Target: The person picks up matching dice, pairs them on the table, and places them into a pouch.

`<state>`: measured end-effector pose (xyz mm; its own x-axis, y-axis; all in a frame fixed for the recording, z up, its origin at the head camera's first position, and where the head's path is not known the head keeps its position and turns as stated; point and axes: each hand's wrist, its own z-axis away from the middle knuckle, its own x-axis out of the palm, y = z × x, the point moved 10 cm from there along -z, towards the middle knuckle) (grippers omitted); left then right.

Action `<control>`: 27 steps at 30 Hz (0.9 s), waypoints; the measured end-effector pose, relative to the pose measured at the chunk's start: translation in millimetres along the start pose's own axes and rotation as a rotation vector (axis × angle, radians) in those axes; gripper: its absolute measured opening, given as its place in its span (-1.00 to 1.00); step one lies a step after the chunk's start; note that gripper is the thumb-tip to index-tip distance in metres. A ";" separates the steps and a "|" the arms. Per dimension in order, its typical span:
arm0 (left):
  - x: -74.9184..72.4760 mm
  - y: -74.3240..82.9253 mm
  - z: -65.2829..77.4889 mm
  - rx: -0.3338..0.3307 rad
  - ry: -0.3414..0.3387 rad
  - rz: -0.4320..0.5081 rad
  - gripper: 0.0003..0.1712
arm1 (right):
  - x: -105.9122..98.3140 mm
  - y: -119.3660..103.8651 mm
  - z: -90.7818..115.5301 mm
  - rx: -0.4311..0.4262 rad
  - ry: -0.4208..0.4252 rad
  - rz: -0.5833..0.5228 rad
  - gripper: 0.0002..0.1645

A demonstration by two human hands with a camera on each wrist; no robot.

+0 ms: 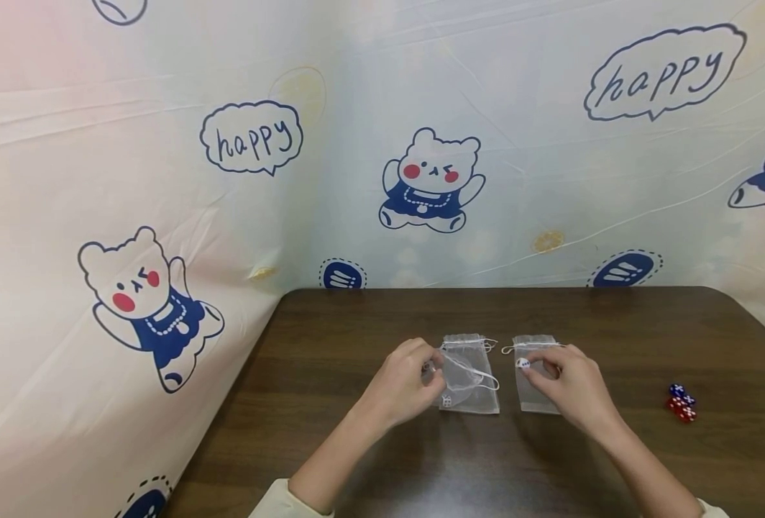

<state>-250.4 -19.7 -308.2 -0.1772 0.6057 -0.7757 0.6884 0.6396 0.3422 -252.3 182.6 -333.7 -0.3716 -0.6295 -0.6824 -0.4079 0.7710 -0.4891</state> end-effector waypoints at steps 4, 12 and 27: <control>0.2 0.5 0.0 -0.002 -0.005 -0.002 -0.94 | -11.0 -2.2 -1.3 -0.014 0.092 -0.015 -0.85; -0.3 -0.2 0.0 -0.007 0.000 -0.005 -0.94 | -25.0 -6.1 -1.1 -0.036 0.221 -0.063 -0.82; 0.9 -0.9 0.0 -0.016 -0.014 -0.003 -0.94 | -44.7 -14.2 0.5 -0.055 0.382 -0.184 -0.78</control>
<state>-251.2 -19.7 -309.2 -0.1691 0.5972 -0.7840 0.6765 0.6489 0.3484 -229.6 199.8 -296.5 -0.5666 -0.7547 -0.3308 -0.5366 0.6426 -0.5470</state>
